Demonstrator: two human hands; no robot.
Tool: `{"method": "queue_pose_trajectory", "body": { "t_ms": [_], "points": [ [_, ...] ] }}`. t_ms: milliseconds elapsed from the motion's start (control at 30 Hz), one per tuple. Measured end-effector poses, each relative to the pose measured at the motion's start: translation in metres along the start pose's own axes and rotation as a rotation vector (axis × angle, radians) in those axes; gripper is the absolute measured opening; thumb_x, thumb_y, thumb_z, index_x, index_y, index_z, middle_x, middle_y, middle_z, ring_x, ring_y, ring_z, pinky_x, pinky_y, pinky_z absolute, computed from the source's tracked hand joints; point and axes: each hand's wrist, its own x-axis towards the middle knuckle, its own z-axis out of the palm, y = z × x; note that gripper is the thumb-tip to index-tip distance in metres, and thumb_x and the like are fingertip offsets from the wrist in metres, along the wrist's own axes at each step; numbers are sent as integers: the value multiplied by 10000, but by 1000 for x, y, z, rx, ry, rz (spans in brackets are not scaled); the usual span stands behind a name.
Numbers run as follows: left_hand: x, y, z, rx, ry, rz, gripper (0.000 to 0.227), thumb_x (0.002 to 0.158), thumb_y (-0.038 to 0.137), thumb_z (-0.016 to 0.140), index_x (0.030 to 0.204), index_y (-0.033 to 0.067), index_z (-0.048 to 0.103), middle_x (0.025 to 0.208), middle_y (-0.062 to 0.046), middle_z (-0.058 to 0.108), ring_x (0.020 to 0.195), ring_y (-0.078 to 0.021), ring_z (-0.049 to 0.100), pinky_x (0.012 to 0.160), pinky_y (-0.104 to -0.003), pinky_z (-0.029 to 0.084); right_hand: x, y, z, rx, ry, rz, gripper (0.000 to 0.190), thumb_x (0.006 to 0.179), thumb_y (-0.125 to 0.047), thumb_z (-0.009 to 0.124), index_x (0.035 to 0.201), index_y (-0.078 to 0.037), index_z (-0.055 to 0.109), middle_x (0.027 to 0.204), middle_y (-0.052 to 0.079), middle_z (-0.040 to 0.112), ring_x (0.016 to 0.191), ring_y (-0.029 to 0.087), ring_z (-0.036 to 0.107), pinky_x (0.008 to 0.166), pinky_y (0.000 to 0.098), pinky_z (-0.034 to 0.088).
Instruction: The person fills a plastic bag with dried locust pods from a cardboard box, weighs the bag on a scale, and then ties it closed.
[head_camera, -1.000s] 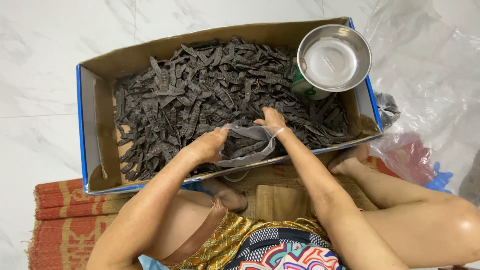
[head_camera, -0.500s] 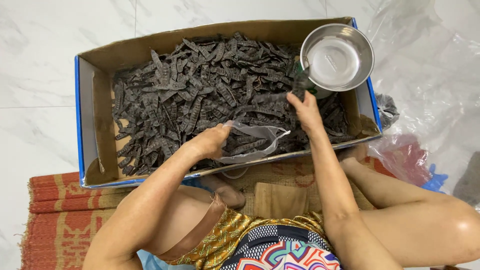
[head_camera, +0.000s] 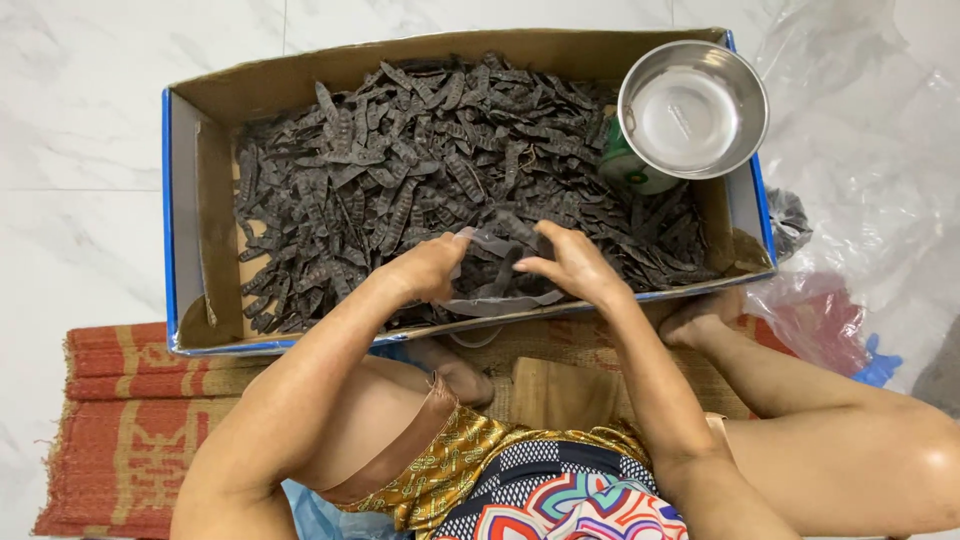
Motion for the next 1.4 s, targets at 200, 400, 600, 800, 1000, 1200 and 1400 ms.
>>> {"method": "queue_pose_trajectory", "body": {
  "t_ms": [200,400,600,800,1000,1200,1400],
  "points": [
    [5,-6,5,42,24,36,1125,685,-8,808,1604,28,160,1336,-233,552,1182,-375,619,947,-410,561,-6,-31,-11,107,120,73,367,905,-319,802,1014,-15,628,778,116,605,711,233,565,661,377,471],
    [-5,6,-3,-27,7,20,1035,647,6,802,1544,27,287,1305,-240,595,1179,-382,627,965,-412,544,18,-35,43,220,81,-248,294,903,-234,782,1082,-57,631,881,87,690,770,235,666,688,362,520],
    [-6,-10,1,-30,88,85,1104,624,-1,835,1557,21,245,1355,-251,551,1237,-385,581,1005,-399,515,1,0,70,-298,-174,-117,372,837,-170,821,1148,-68,644,993,171,706,977,418,684,796,495,527],
    [5,-16,8,75,83,86,1135,628,-4,843,1574,26,218,1378,-263,527,1260,-414,553,1041,-424,482,-11,-14,37,-45,2,-383,379,767,-186,830,1088,-47,684,1047,151,725,970,341,703,828,420,560],
    [3,-13,5,109,68,82,1124,653,11,851,1576,33,209,1367,-262,525,1263,-420,540,1070,-429,460,17,84,-25,144,477,18,144,962,-100,724,1099,-59,739,1046,104,752,932,218,731,846,323,586],
    [1,-8,5,93,67,79,1106,668,-9,822,1586,43,207,1364,-256,536,1265,-411,546,1069,-425,464,24,245,2,-578,365,19,871,472,-33,870,1278,111,572,1324,346,576,1189,523,576,989,525,471],
    [2,-11,7,94,59,75,1090,670,-22,802,1585,36,212,1351,-252,547,1265,-407,548,1065,-426,466,3,241,20,-555,343,346,523,832,-1,701,1346,-41,612,1235,229,641,1139,437,619,974,504,496]
  ]
}}
